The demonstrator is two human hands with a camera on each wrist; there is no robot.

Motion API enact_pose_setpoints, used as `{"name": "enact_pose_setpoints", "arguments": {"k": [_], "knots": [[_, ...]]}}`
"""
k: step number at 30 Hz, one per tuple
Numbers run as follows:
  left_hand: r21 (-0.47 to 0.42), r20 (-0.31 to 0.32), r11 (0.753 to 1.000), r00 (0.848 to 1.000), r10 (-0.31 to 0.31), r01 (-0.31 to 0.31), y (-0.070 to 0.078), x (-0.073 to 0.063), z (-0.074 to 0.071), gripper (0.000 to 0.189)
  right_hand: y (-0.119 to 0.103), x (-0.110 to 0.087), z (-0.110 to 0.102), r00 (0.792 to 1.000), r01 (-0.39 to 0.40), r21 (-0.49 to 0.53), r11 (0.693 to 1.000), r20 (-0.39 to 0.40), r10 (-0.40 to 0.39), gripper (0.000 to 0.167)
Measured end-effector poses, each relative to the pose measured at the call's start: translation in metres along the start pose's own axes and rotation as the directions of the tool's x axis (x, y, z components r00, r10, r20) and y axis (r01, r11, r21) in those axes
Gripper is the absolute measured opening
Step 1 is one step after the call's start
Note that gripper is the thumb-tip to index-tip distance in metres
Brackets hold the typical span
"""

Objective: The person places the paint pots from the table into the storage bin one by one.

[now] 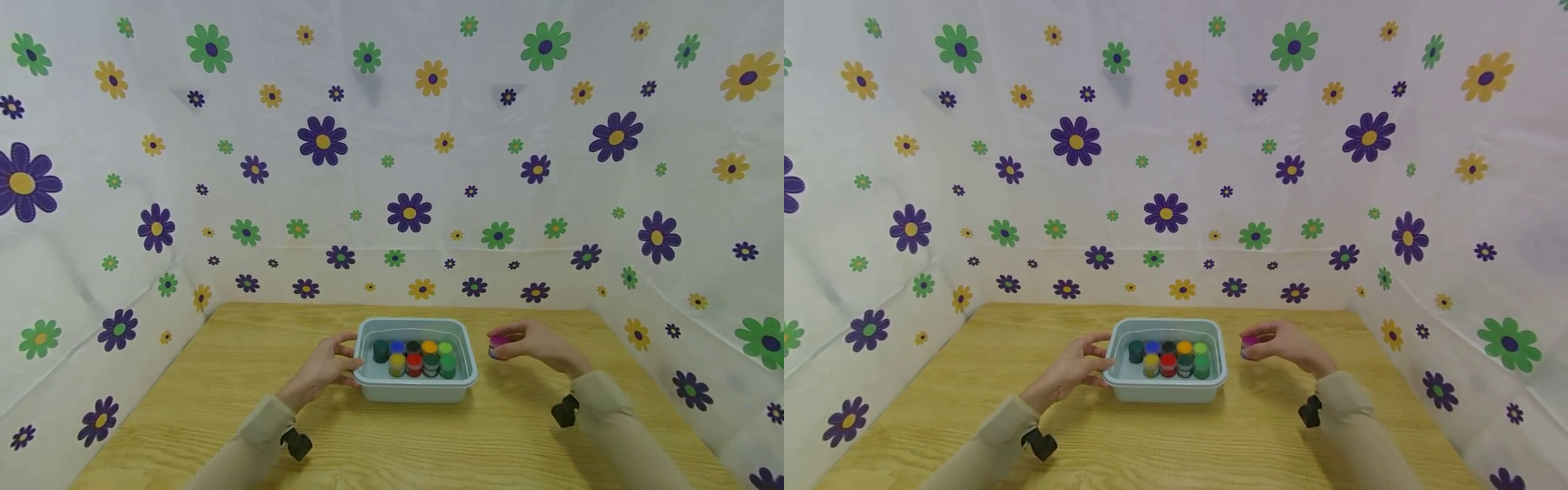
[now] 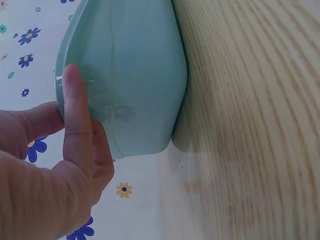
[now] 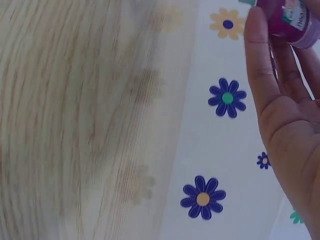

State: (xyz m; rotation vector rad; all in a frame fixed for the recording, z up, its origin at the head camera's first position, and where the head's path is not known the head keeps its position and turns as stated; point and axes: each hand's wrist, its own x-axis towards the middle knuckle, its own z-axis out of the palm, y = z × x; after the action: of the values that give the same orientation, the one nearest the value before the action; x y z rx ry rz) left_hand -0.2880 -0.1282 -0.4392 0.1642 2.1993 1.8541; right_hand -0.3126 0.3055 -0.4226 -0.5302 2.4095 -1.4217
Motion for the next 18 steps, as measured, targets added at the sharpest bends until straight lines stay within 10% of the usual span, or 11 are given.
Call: {"name": "enact_pose_setpoints", "arguments": {"k": [18], "knots": [[0.006,-0.004,1.000,1.000,0.000,0.000,0.000,-0.001,0.000,0.060,-0.023,0.027,0.032,1.000,0.013,0.086,0.996,-0.019,-0.012,0.048]]}}
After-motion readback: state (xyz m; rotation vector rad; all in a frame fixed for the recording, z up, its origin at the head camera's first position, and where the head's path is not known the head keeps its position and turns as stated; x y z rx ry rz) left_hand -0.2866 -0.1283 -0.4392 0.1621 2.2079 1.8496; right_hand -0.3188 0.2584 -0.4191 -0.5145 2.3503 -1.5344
